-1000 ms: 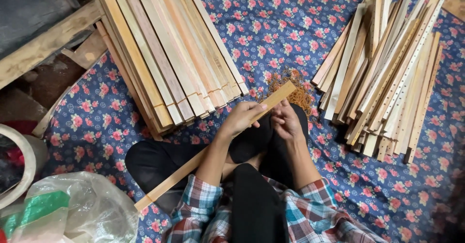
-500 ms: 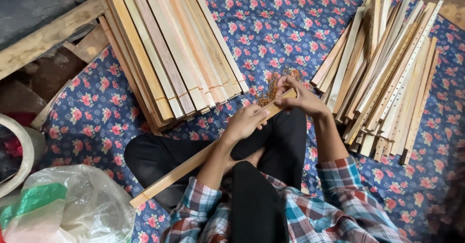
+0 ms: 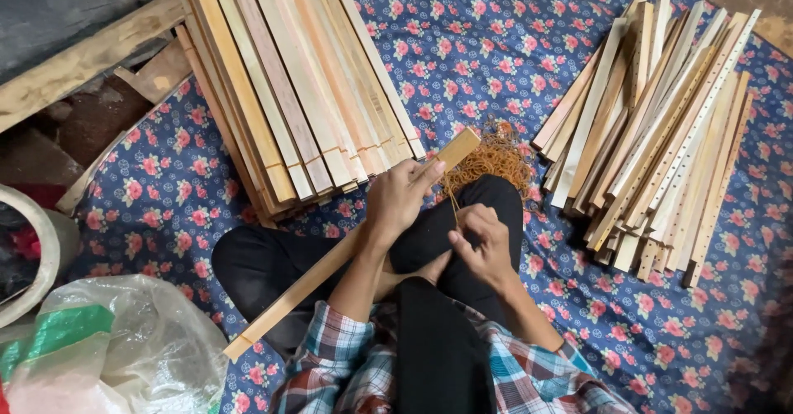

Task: The person sits on a mat on the floor and sorts long thin wooden strips. They pick up strips one at a time, hold and turn them to look them over, and place them onto a growing stack beside them, occasionally reaching toward a pile of fibrous material between the stacks.

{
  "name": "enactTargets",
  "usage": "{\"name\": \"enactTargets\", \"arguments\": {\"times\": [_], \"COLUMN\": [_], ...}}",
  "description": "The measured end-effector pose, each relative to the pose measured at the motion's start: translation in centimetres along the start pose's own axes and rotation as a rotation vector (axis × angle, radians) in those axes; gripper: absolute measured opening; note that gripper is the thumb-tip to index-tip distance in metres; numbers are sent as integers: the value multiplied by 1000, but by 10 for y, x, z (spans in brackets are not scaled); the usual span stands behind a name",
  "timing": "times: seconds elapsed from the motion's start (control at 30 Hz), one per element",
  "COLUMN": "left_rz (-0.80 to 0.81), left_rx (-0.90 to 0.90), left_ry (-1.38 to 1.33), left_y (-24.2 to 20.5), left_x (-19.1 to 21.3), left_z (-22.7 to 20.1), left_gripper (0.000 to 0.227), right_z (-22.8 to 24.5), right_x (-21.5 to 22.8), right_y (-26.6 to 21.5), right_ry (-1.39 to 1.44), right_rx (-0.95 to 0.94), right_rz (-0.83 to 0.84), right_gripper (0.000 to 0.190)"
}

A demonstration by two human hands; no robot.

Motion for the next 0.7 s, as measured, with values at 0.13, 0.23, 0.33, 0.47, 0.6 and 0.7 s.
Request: {"name": "enactTargets", "arguments": {"times": [0.13, 0.23, 0.33, 0.47, 0.6, 0.7], "left_rz": [-20, -9, -77, -106, -99, -97], "left_rx": [12, 20, 26, 35, 67, 79], "left_ry": [-6, -74, -46, 25, 43, 80], "left_y": [-8, -23, -40, -46, -51, -46], "left_x": [-1, 2, 5, 5, -6, -5], "left_z": [2, -10, -18, -21, -8, -6], "left_gripper": [67, 65, 60, 52, 54, 54], "right_z": [23, -39, -123, -121, -110, -96], "right_x": [3, 15, 0, -16, -21, -13], "right_y": [-3, -10, -38, -13, -16, -8], "right_ry": [84, 1082, 1843, 1899, 1340, 1104], "right_rx": [271, -76, -624, -663, -871, -863], "right_rz": [-28, -207, -511, -628, -698, -614], "right_gripper": [45, 42, 11, 57, 35, 61]}}
Point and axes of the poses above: each hand's wrist, its own y-axis towards the middle knuckle, its own x-axis out of the back of the hand, z = x × y, the point moved 8 cm from there along y, towards the middle knuckle, and after that the axes turned 1 degree about -z, right-handed, at the moved point
